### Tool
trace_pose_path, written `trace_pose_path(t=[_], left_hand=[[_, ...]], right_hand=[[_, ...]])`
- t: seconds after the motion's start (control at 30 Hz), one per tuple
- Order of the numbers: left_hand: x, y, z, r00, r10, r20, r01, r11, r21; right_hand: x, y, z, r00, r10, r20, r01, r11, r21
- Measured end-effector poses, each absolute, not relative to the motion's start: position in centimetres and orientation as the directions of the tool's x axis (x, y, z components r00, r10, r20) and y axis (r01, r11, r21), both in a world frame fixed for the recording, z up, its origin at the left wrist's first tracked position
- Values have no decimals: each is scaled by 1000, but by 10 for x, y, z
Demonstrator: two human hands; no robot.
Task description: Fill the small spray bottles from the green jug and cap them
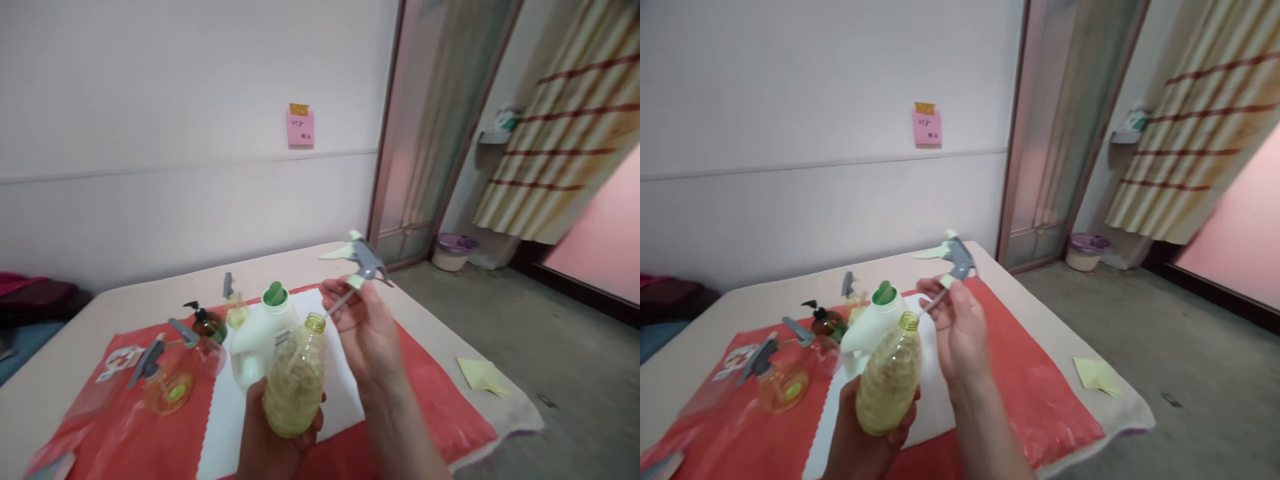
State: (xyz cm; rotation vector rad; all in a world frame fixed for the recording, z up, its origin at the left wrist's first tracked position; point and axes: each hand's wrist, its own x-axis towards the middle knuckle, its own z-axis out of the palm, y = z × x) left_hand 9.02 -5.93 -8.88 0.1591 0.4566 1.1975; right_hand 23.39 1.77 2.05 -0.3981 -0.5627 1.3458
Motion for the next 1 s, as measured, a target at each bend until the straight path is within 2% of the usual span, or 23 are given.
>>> trace_pose_path(t=[0.1, 0.23, 0.4, 0.53, 0.73, 0.87, 1.0], left_hand=[[93, -54, -77, 184, 915, -358, -837, 337, 430], [79, -50, -62, -6, 927, -374, -823, 207, 528], [46, -45, -55, -299, 931, -208, -746, -92, 659], [23, -40, -48, -479, 878, -16, -551, -287, 784], [10, -32, -45, -637, 771, 31, -303, -287, 909], [8, -25, -43, -644, 764, 50, -201, -231, 952], [8, -19, -35, -647, 761, 47, -149, -187, 971]], right_hand=[[244, 20, 25, 200, 966, 166, -802, 259, -538], [249, 17, 29, 277, 950, 143, -787, 310, -533], [252, 17, 33, 337, 938, 85, -778, 328, -535], [254, 22, 34, 372, 928, 24, -779, 326, -535], [252, 24, 26, 438, 894, 92, -680, 397, -617], [251, 24, 24, 439, 892, 110, -626, 392, -674], [254, 24, 24, 428, 899, 97, -641, 377, -668]])
